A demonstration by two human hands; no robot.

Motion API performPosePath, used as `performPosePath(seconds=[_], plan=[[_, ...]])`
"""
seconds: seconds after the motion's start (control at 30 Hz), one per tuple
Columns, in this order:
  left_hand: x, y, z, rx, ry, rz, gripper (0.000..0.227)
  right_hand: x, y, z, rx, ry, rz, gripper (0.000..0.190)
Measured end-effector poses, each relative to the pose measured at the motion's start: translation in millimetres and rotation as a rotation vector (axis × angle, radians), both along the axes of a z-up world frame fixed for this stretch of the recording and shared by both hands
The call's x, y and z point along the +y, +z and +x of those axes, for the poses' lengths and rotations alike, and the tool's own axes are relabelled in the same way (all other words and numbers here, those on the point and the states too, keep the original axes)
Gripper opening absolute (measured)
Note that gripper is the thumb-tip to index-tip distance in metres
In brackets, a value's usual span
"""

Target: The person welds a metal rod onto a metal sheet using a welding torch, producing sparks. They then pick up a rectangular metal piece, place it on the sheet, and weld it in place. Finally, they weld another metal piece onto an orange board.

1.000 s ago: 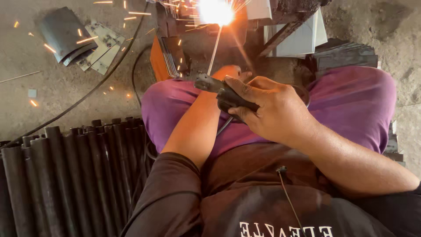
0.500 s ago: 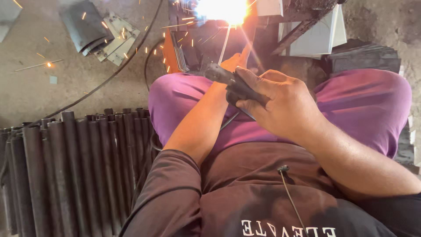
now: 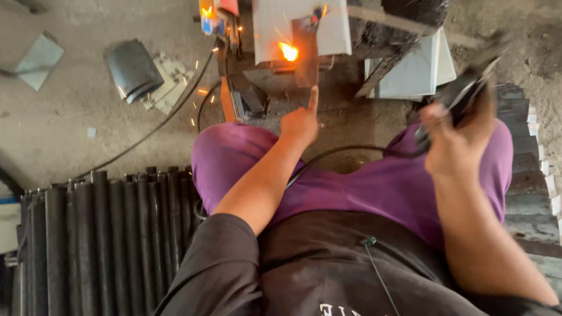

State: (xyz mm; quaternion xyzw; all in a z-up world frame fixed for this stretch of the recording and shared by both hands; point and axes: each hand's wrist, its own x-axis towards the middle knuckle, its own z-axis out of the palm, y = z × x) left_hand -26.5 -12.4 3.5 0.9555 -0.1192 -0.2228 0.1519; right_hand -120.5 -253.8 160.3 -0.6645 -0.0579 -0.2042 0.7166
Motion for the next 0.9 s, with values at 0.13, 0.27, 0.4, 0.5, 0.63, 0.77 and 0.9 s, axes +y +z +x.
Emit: performPosePath(seconds=[0.13, 0.27, 0.4, 0.5, 0.63, 0.77, 0.9], plan=[[-3.9, 8.9, -1.6, 0.053, 0.002, 0.069, 0.109, 1.5, -1.7, -21.8, 0.076, -0.16, -0.442, 0.066], [-6.3, 6.6, -0.5, 0.04, 0.015, 0.065, 0.111, 2.0, -1.7, -18.6, 0.089, -0.189, -0.554, 0.073], [-5.2, 1.0, -1.5, 0.019, 0.026, 0.062, 0.111, 3.4, -4.0, -18.6, 0.203, -0.199, -0.527, 0.089], [-3.5, -1.1, -1.3, 0.019, 0.03, 0.054, 0.112, 2.0, -7.8, -16.8, 0.174, -0.19, -0.548, 0.091], [-7.1, 3.9, -0.2, 0.096, 0.037, 0.104, 0.112, 0.6, -15.8, -13.8, 0.177, -0.196, -0.569, 0.093], [-8.7, 10.5, -2.3, 0.096, 0.057, 0.055, 0.114, -2.6, -22.7, -13.8, 0.178, -0.173, -0.517, 0.093], [-8.5, 14.2, -2.5, 0.095, 0.054, 0.061, 0.113, -3.1, -24.4, -13.1, 0.156, -0.147, -0.45, 0.091]])
